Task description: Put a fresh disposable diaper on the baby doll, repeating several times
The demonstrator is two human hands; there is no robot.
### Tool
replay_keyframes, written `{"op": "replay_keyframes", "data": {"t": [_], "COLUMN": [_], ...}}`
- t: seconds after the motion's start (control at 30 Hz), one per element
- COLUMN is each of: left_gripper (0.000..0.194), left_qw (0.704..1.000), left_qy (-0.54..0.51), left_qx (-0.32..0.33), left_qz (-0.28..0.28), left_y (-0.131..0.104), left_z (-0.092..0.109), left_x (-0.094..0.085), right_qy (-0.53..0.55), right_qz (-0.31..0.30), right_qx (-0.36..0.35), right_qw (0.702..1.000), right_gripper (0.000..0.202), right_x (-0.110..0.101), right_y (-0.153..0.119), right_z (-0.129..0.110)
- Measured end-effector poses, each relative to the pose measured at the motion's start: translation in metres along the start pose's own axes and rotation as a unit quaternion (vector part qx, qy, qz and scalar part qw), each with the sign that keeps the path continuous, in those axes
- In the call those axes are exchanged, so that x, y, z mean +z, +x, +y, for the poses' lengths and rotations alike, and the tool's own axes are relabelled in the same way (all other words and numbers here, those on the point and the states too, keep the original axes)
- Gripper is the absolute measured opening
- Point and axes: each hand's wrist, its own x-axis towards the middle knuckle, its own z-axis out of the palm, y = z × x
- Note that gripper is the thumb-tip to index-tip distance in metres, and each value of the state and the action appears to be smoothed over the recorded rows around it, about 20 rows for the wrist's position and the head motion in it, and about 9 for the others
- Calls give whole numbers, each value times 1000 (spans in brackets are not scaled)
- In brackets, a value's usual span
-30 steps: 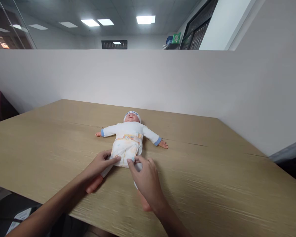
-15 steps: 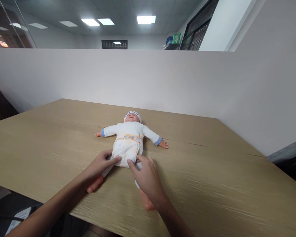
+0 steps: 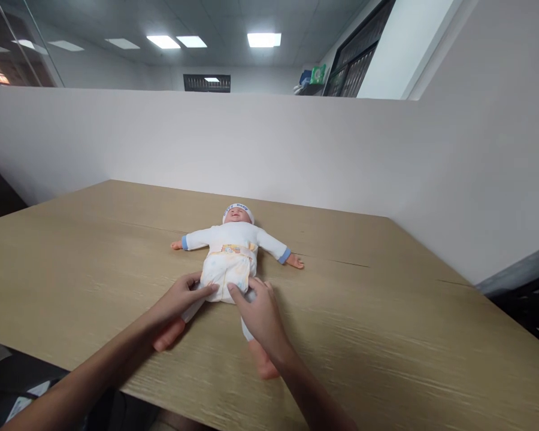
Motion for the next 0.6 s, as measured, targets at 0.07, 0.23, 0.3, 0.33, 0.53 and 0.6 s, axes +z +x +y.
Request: {"op": "replay_keyframes", "data": {"t": [0.07,0.23,0.3,0.33,0.53,0.6], "left_gripper": [50,53,52,50,41,39], "left_qw": [1000,997,995,994,993,991], "left_qy": [-1,-20,-42,-45,23,38], "left_qx": [-6,-16,-15,-9,61,86], "left_qz": [-17,-69,-92,-101,-95,-95], "left_y": [2,4,5,7,18,21], "left_z": [2,8,10,10,-6,-13], "left_x": [-3,-15,-20,-22,-32,-34], "right_qy": [17,75,84,85,99,85], "right_qz": [1,-51,-77,-87,-107,-102], "right_qx": [-5,-35,-37,-35,-28,-22], "right_qw": [1000,995,993,992,989,991], "right_gripper": [42,43,44,43,45,44], "right_x": [-1,-7,-10,-11,-16,-16], "right_y": [6,14,15,15,12,10], "right_z": [1,6,9,11,19,21]}}
